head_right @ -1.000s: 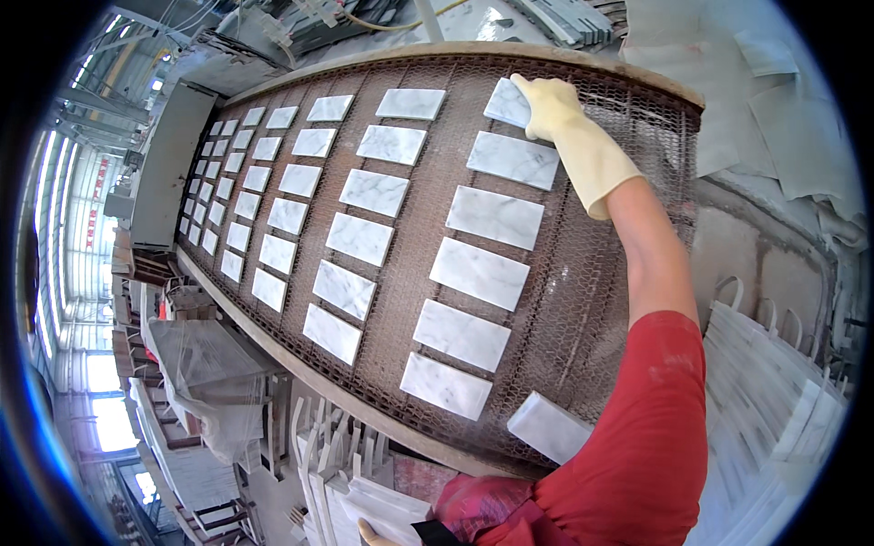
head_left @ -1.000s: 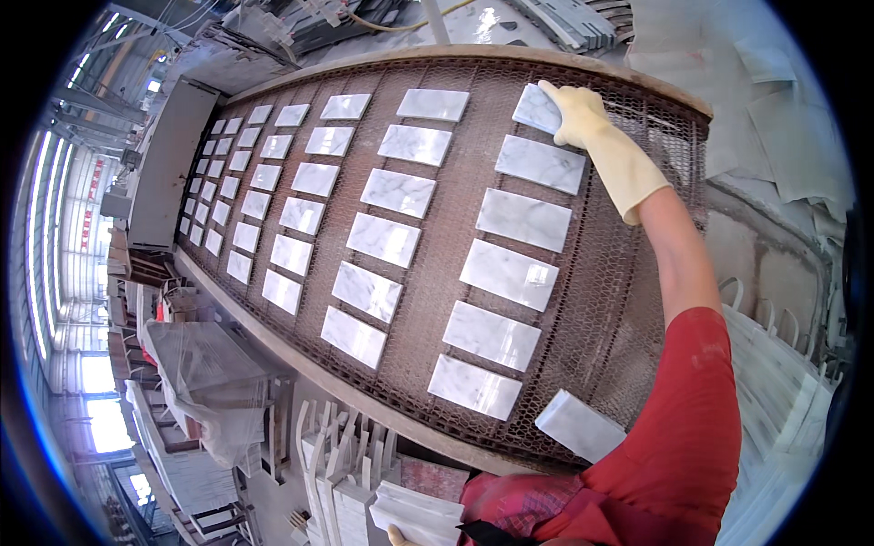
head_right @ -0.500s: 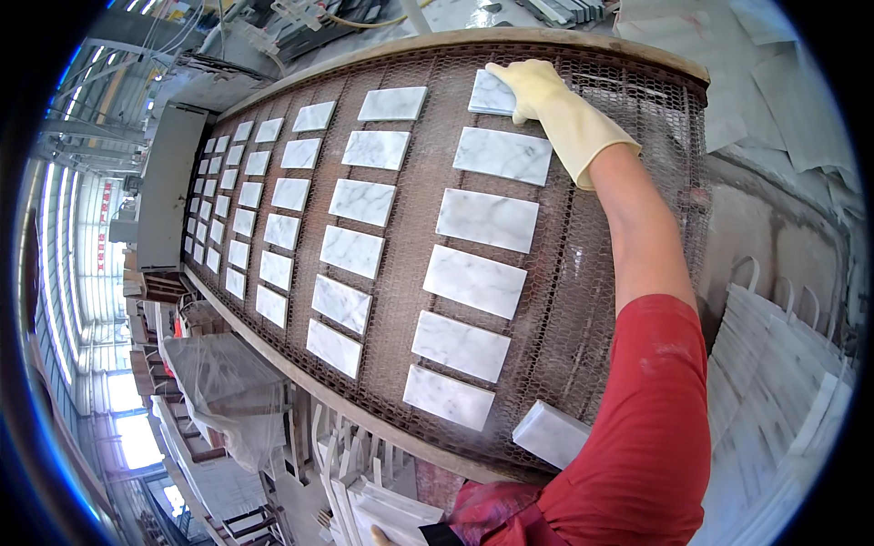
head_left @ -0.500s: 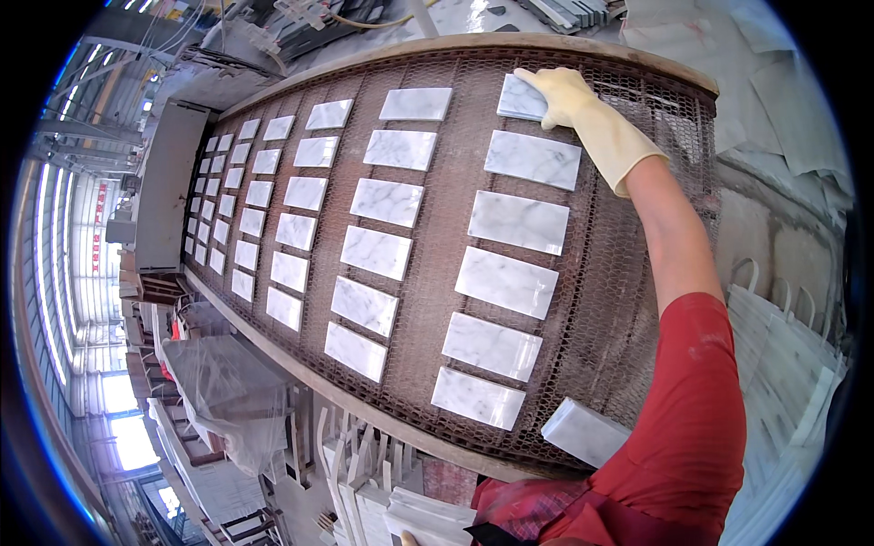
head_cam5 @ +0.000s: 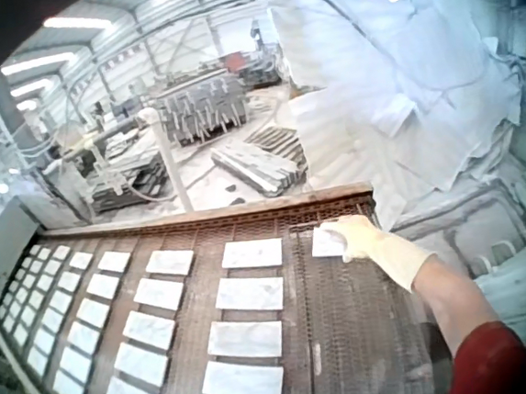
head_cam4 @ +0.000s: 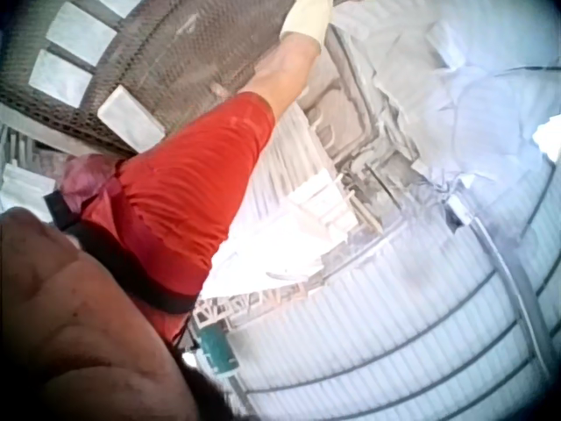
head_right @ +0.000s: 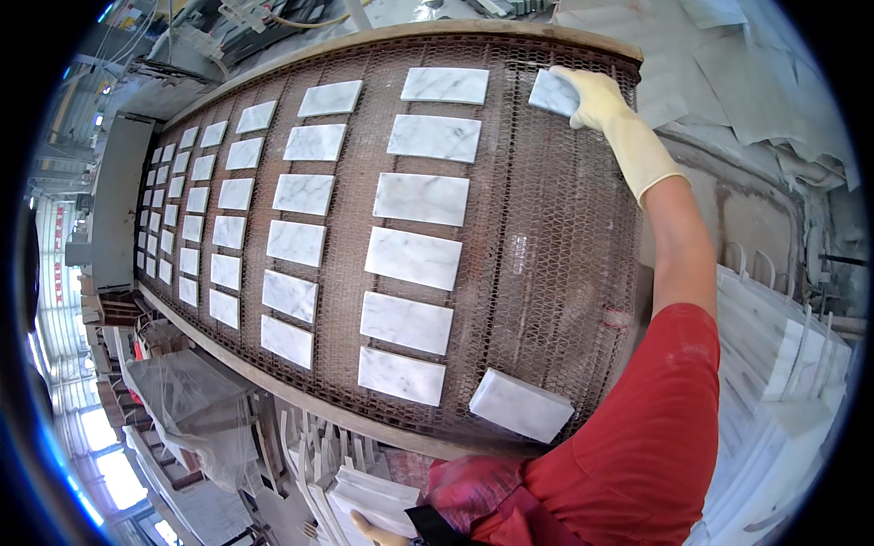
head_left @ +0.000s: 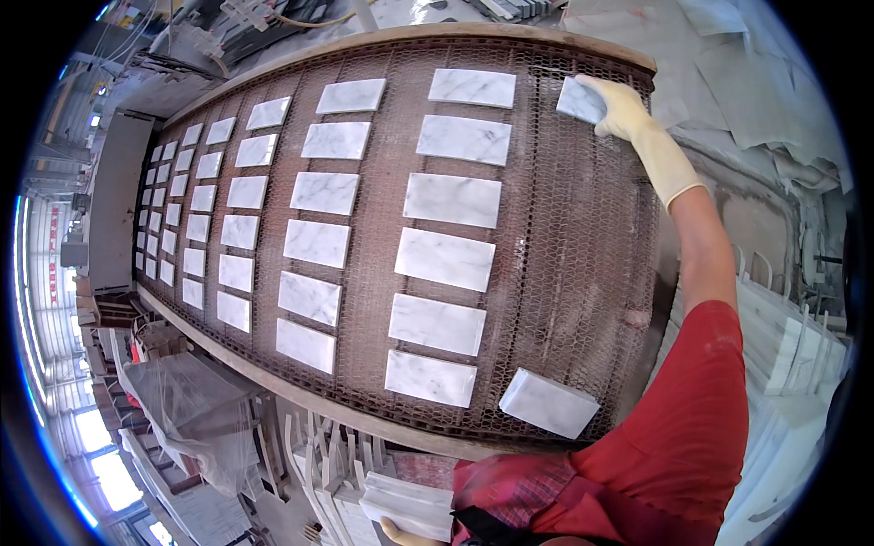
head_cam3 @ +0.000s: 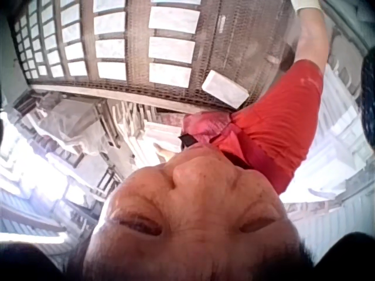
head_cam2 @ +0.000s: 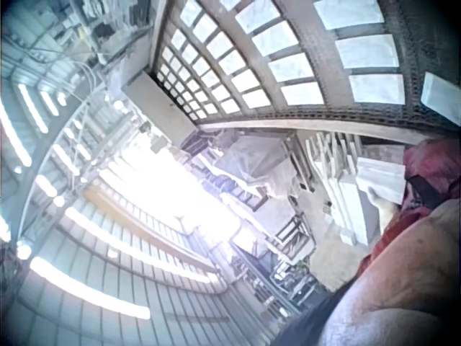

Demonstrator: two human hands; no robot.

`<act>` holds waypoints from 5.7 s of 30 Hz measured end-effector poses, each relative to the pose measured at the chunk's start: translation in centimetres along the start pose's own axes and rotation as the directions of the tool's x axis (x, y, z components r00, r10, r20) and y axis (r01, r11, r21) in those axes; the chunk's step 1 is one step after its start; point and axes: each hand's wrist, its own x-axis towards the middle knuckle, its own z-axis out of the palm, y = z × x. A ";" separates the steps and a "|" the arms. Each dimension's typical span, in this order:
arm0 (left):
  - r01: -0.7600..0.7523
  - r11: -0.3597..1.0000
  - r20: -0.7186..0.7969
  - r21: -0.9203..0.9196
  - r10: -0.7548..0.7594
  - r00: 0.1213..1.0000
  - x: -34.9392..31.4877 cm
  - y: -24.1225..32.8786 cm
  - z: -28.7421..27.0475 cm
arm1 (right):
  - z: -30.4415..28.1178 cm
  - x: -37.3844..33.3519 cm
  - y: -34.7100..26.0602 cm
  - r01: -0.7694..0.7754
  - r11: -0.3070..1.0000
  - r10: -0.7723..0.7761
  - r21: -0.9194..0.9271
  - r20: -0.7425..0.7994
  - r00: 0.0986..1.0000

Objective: The person picks up small rectangular tiles and places them in rows on a mesh rack. They then lift larger marble-like slabs from a pallet and place them on the same rack, arranging them in a grid pattern.

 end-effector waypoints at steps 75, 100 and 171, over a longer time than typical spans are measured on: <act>-0.054 0.891 0.220 -0.452 0.170 0.960 -1.6 -4.9 -7.0 | 3.8 -44.8 -23.0 0.258 0.966 -0.244 0.029 0.442 0.863; 0.039 0.878 0.268 -0.477 0.103 0.958 -0.3 -5.3 -6.5 | 3.4 -37.2 -18.5 0.308 0.945 -0.234 -0.110 0.431 0.871; -0.159 0.982 0.496 -0.105 0.190 0.847 0.7 -4.1 3.4 | 1.6 -44.7 -29.5 -0.200 0.486 -0.755 0.851 0.524 0.395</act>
